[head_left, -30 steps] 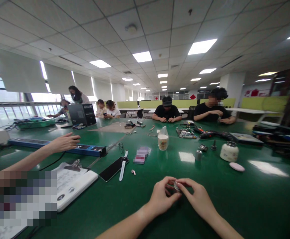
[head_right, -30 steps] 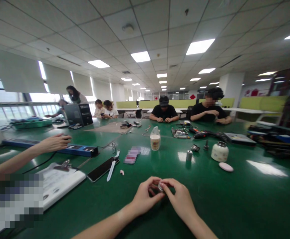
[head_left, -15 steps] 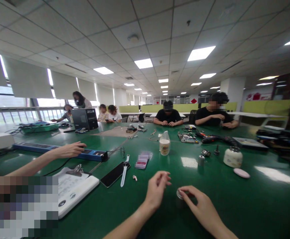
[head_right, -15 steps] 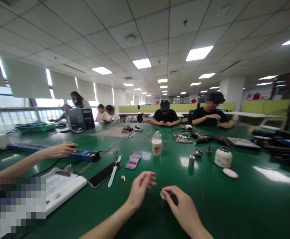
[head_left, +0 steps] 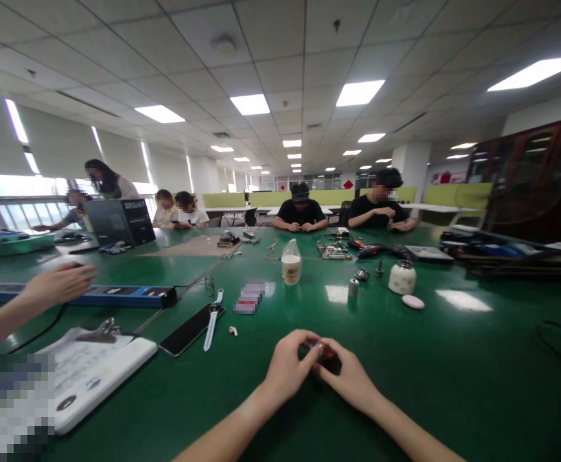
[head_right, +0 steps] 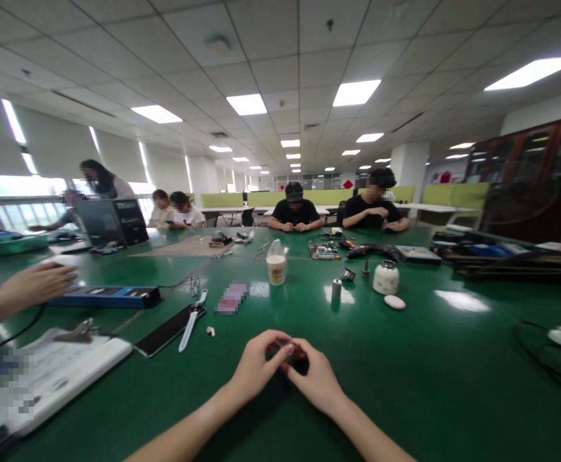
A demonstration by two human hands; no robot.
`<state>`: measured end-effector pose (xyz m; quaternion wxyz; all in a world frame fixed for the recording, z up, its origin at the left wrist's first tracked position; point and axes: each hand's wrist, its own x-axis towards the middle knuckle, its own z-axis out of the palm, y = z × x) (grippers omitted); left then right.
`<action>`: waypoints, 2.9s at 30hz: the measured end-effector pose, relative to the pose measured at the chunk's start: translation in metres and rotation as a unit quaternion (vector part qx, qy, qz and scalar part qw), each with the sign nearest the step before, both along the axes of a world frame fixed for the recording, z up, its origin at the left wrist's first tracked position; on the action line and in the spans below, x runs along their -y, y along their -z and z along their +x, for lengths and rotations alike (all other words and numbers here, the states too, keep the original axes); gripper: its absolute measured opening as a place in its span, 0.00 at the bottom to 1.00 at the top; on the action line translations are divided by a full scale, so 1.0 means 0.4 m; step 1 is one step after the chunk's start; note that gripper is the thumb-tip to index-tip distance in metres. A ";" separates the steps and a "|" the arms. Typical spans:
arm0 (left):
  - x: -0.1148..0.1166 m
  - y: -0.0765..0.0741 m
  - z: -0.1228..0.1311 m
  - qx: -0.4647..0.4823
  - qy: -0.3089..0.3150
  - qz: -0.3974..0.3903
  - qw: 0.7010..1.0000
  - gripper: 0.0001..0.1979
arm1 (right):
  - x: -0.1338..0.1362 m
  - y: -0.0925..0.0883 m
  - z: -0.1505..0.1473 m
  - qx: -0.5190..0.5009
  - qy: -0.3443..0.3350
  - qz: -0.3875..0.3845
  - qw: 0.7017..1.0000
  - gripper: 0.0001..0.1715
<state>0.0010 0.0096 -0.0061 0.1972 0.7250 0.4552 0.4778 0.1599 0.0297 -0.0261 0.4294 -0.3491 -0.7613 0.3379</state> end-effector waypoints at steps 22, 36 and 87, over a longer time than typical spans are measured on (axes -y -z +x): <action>-0.073 0.048 -0.167 -0.157 -0.194 -0.061 0.966 0.10 | 0.017 -0.022 0.000 0.065 0.009 -0.030 0.997 0.14; -0.015 0.003 -0.061 0.027 -0.054 -0.001 0.998 0.14 | -0.036 0.046 0.004 0.053 0.030 -0.005 0.998 0.19; 0.011 0.045 -0.022 0.096 0.043 -0.067 0.992 0.21 | -0.040 -0.015 0.004 0.082 0.082 -0.003 0.993 0.20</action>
